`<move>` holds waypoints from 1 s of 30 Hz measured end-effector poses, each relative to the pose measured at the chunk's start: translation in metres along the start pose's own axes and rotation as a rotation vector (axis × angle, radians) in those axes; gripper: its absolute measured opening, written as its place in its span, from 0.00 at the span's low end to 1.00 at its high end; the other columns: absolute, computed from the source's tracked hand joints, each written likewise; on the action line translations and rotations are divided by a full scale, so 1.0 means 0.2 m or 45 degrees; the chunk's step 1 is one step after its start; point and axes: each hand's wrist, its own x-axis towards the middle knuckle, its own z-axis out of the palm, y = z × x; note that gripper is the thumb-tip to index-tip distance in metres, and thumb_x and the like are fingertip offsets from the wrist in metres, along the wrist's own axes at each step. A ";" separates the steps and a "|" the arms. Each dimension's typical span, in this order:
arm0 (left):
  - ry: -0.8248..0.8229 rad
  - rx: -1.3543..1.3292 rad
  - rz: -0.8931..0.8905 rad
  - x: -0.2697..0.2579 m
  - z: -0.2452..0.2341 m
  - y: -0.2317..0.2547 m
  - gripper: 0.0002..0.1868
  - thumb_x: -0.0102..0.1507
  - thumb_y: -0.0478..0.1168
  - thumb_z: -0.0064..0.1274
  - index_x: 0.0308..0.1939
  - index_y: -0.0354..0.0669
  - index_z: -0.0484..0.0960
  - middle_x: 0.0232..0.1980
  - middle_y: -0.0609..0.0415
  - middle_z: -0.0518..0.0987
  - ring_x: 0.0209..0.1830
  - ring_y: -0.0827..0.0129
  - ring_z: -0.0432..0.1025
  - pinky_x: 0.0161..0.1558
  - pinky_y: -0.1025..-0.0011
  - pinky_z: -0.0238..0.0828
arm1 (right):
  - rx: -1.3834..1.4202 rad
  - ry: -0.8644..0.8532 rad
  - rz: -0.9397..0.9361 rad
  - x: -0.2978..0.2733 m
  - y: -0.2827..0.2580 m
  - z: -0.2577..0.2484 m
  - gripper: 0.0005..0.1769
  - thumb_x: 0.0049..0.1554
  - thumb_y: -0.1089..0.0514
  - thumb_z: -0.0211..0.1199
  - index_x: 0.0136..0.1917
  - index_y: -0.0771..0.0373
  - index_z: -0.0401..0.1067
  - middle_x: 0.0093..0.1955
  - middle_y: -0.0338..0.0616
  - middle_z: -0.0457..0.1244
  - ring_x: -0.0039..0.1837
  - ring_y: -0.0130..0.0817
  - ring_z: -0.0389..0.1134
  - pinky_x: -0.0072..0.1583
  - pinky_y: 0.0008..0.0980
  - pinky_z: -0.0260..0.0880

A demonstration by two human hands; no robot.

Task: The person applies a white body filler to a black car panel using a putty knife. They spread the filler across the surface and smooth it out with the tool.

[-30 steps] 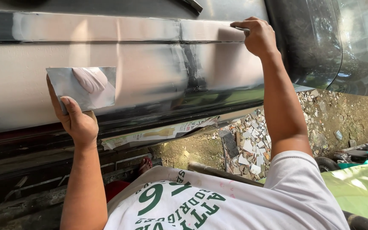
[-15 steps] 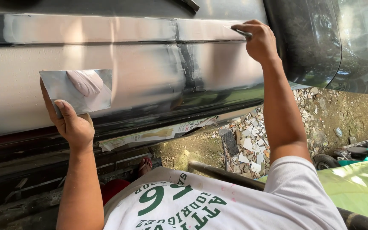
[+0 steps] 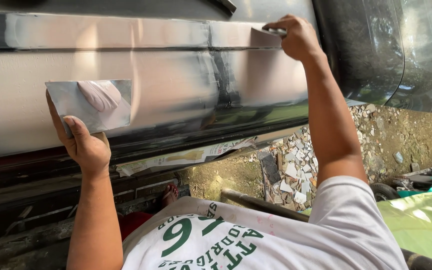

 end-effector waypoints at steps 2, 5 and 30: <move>0.001 0.023 -0.041 0.00 0.01 0.03 0.23 0.82 0.48 0.31 0.79 0.49 0.54 0.83 0.52 0.50 0.85 0.54 0.45 0.87 0.53 0.46 | 0.052 -0.107 0.136 -0.10 -0.07 -0.03 0.42 0.46 0.79 0.37 0.60 0.48 0.78 0.59 0.37 0.63 0.55 0.42 0.62 0.44 0.39 0.62; -0.011 -0.044 -0.019 -0.01 0.00 0.01 0.22 0.82 0.45 0.29 0.80 0.48 0.54 0.83 0.52 0.49 0.86 0.54 0.43 0.88 0.52 0.41 | -0.011 -0.102 0.030 -0.19 -0.02 0.00 0.39 0.50 0.82 0.43 0.62 0.51 0.77 0.62 0.45 0.65 0.61 0.47 0.62 0.48 0.48 0.66; -0.003 0.048 0.000 0.00 0.01 0.02 0.22 0.82 0.47 0.29 0.79 0.48 0.54 0.82 0.51 0.49 0.85 0.53 0.44 0.87 0.53 0.43 | 0.099 0.130 -0.049 -0.17 0.31 -0.03 0.39 0.47 0.82 0.43 0.59 0.55 0.79 0.57 0.39 0.66 0.55 0.39 0.65 0.48 0.34 0.63</move>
